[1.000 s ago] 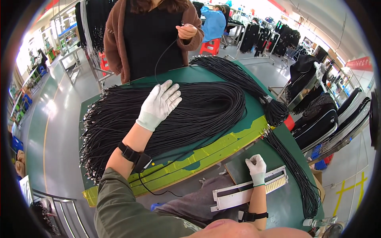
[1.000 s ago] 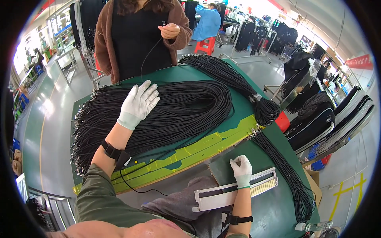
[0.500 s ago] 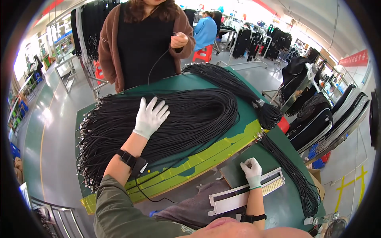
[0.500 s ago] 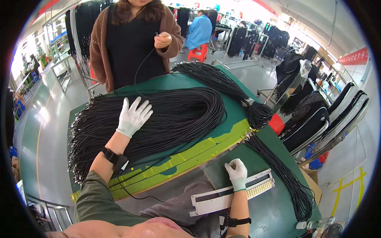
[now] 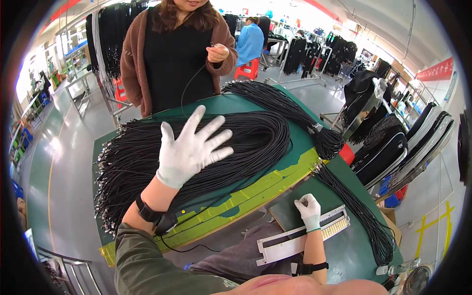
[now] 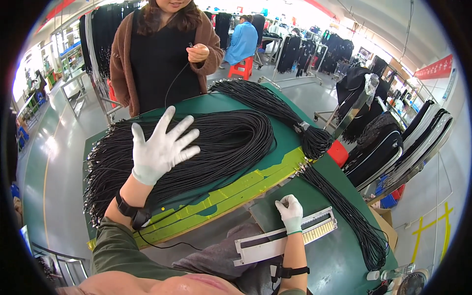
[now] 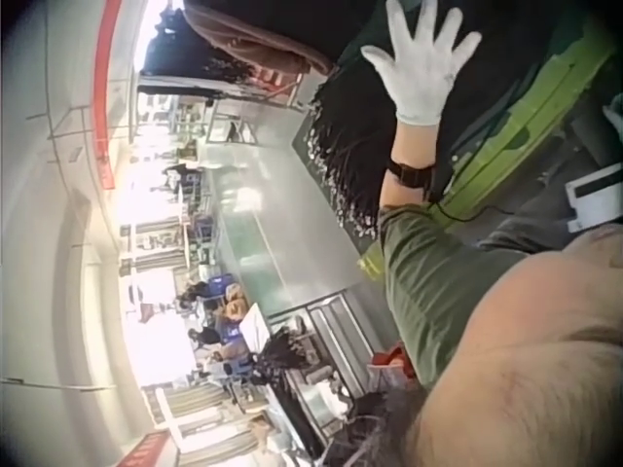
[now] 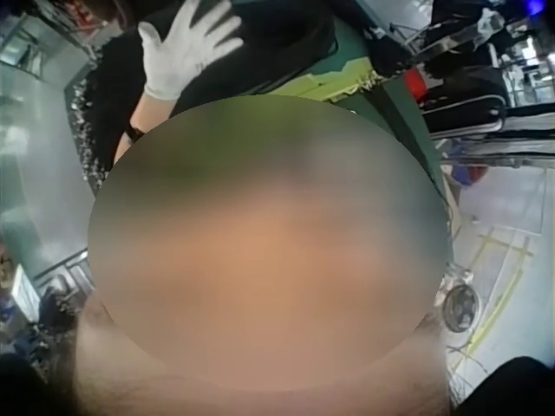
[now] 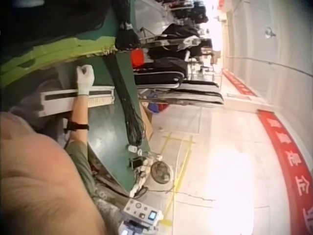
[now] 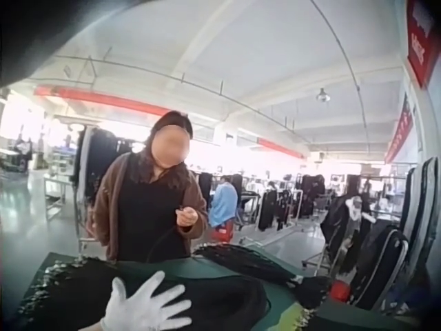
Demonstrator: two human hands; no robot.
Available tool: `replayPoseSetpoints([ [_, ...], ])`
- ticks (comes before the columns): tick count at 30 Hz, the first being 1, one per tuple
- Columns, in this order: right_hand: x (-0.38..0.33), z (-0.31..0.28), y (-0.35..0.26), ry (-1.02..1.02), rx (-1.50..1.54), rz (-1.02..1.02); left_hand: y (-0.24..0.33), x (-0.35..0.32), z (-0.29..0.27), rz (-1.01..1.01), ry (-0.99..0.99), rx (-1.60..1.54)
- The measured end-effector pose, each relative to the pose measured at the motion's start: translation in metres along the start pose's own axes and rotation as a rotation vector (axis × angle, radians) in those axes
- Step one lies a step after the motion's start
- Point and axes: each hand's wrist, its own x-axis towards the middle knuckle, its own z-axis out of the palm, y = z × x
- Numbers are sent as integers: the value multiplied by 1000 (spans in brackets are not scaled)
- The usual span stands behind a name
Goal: The person touches a bundle of black cords on a table and picks up a metal component. They then touch the cords again and pick up a single cord from the bundle.
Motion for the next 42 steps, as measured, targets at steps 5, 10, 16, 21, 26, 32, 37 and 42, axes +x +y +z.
replayPoseSetpoints([
  [5, 3, 2, 2, 8, 8, -34, -20, -14, 37, -166, -108, -13],
  [10, 4, -1, -8, -15, 22, -3, -43, -24, 18, -405, -338, -44],
  [16, 5, -3, -2, 20, 59, -27, -82, -68, 16, -817, 172, 243],
  [21, 0, -2, -10, 2, 49, -35, -95, -74, 5, -952, 82, 349],
  [26, 0, 0, 8, 8, 31, -70, -91, -63, 8, -913, 158, 524],
  [32, 0, -2, 12, -12, 66, -41, -79, -22, -3, -434, 28, 1255],
  [37, -5, -3, 1, 32, -32, -126, -94, 7, 13, -28, -317, 1779],
  [42, -5, 1, 3, 21, -58, -158, -98, 15, 10, 78, -434, 2096],
])
